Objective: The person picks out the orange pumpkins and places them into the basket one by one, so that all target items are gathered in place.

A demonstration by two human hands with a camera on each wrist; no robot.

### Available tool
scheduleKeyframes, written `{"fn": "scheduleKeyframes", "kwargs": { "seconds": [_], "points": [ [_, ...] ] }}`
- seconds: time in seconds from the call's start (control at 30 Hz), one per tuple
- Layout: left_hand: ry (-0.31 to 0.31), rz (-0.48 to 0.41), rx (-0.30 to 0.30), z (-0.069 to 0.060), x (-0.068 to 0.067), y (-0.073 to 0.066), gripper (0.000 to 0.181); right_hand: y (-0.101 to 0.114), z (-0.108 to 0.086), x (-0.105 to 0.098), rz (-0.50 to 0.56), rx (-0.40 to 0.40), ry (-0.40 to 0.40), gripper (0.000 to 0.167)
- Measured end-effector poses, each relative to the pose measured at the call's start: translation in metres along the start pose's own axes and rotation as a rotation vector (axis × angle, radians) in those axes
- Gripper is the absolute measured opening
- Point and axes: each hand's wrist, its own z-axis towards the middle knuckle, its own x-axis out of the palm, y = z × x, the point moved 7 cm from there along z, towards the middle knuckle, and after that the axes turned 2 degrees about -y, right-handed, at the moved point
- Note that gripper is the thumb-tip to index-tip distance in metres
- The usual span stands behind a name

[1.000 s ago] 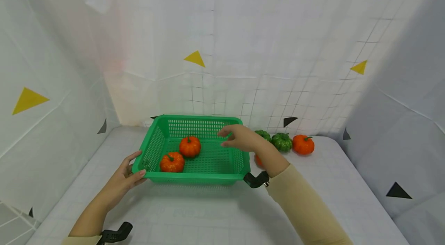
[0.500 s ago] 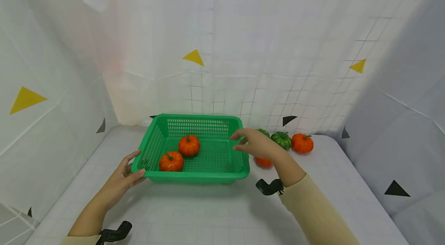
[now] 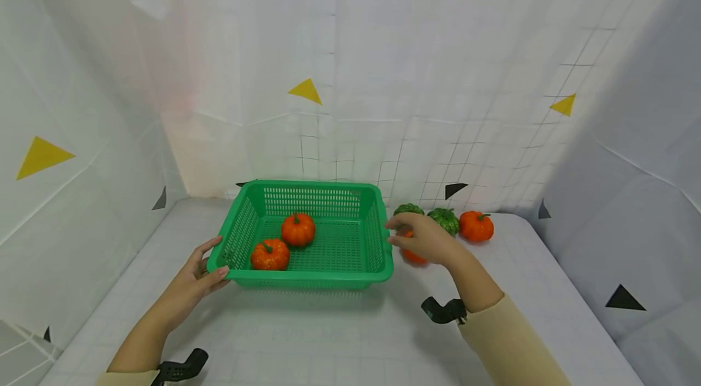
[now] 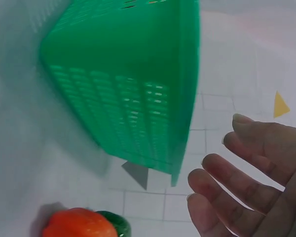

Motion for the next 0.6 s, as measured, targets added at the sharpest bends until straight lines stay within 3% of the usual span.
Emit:
{"fn": "scheduleKeyframes", "kwargs": {
  "seconds": [0.4,0.6],
  "points": [
    [-0.001,0.005,-0.009,0.000,0.000,0.000,0.080,-0.029,-0.016,-0.002,0.005,0.055,-0.106,0.022],
    [-0.003,0.018,-0.010,0.000,-0.001,0.000,0.080,-0.045,-0.023,-0.003,-0.009,0.088,-0.152,0.026]
  ]
}}
